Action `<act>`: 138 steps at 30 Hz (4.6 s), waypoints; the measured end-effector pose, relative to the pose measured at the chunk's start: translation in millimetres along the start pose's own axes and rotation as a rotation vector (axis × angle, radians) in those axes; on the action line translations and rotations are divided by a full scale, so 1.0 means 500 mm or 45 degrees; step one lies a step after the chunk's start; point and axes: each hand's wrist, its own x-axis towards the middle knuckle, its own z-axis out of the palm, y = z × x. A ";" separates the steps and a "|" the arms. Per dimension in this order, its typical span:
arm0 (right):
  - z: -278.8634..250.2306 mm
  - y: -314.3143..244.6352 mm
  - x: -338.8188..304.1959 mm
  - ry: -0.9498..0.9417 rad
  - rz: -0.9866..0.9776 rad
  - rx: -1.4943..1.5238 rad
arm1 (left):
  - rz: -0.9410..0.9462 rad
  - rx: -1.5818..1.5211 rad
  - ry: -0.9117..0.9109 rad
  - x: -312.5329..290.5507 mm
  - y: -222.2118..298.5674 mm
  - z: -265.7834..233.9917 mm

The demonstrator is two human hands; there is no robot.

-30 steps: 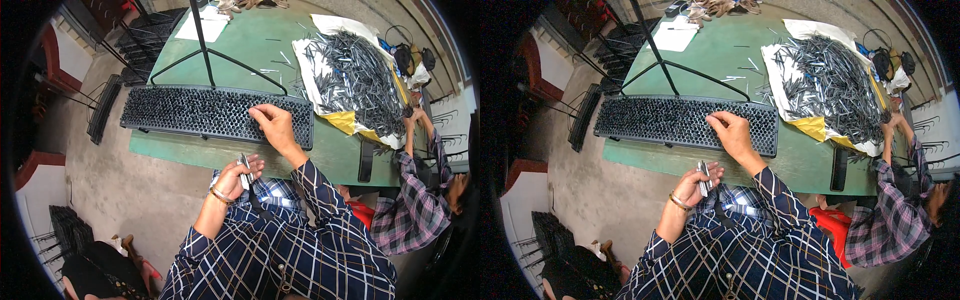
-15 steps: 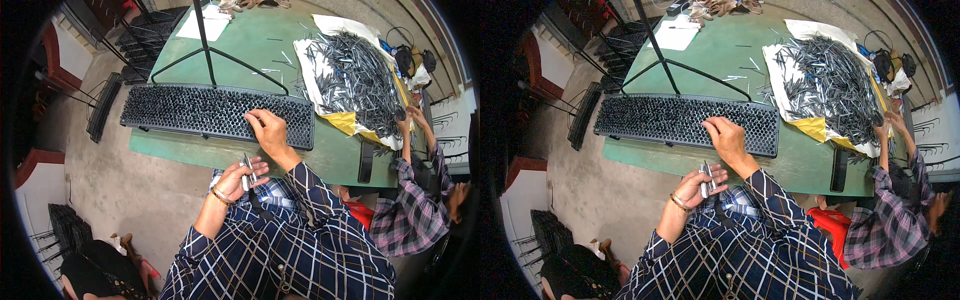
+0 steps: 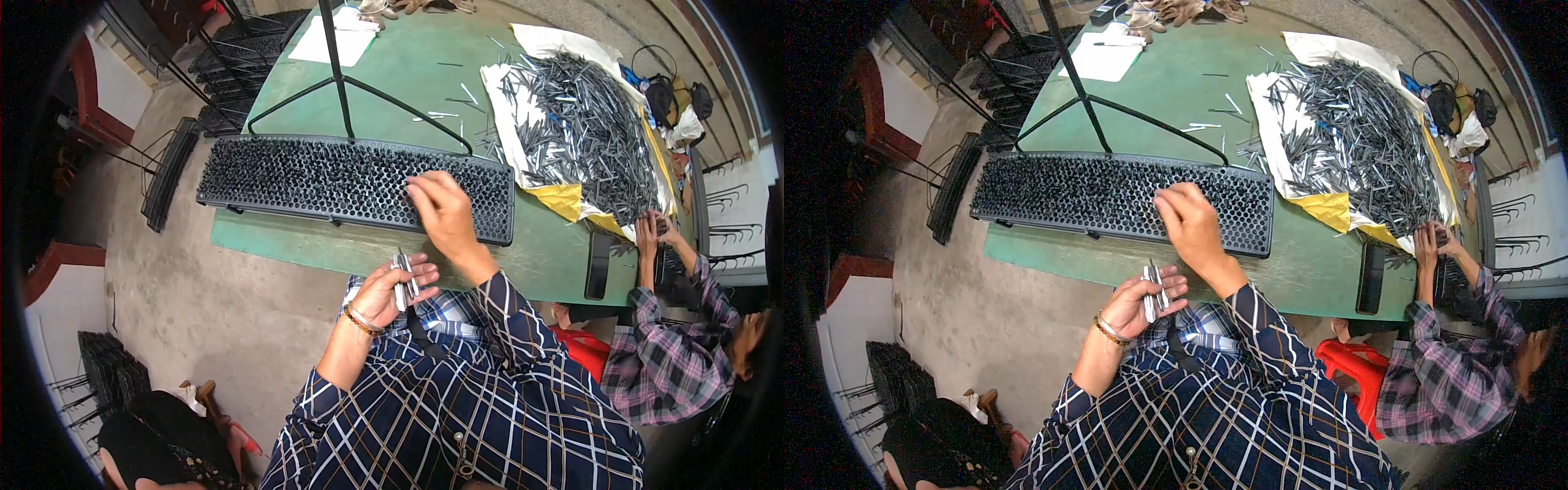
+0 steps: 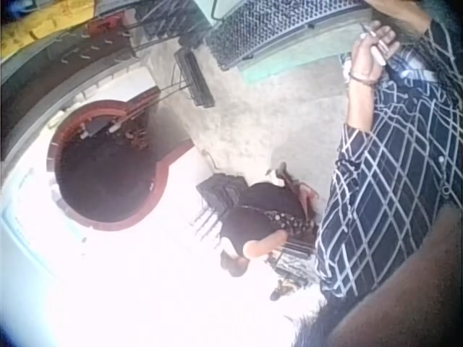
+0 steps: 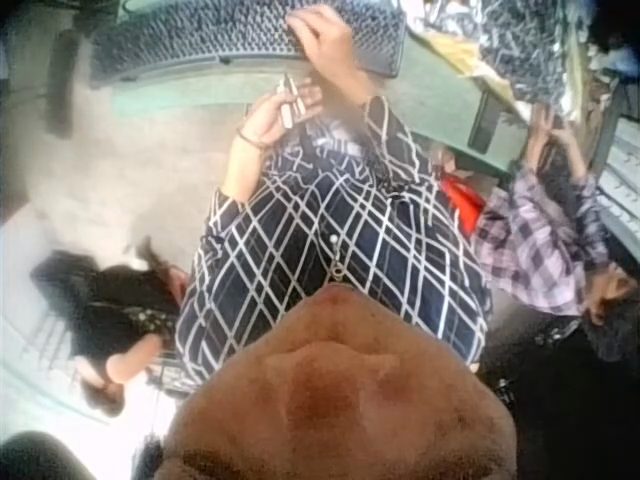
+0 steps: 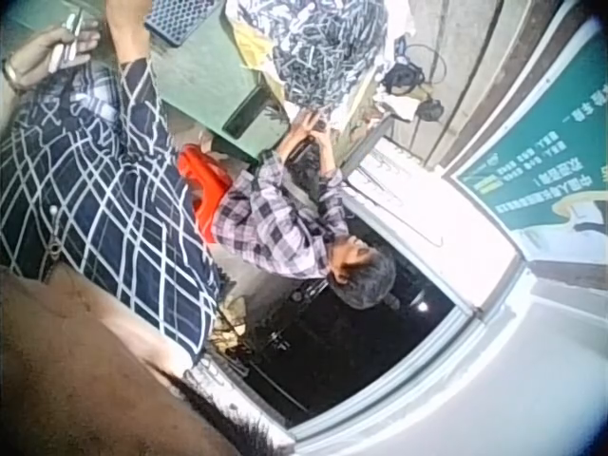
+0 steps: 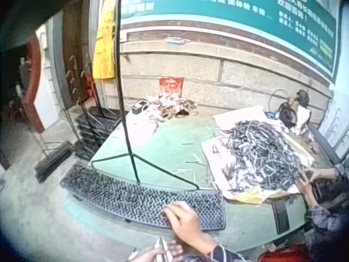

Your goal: Inserting small metal pins into a black honeycomb grid tray.

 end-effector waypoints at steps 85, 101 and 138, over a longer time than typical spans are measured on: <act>-0.100 -0.031 -0.061 -0.511 0.725 0.418 | 0.410 0.434 0.346 0.027 -0.041 0.054; -0.111 -0.012 -0.010 -0.314 0.558 0.399 | 0.240 0.545 0.283 0.017 -0.019 0.049; -0.082 0.043 0.003 -0.275 -0.219 -0.330 | 0.024 0.371 0.145 0.016 -0.027 0.032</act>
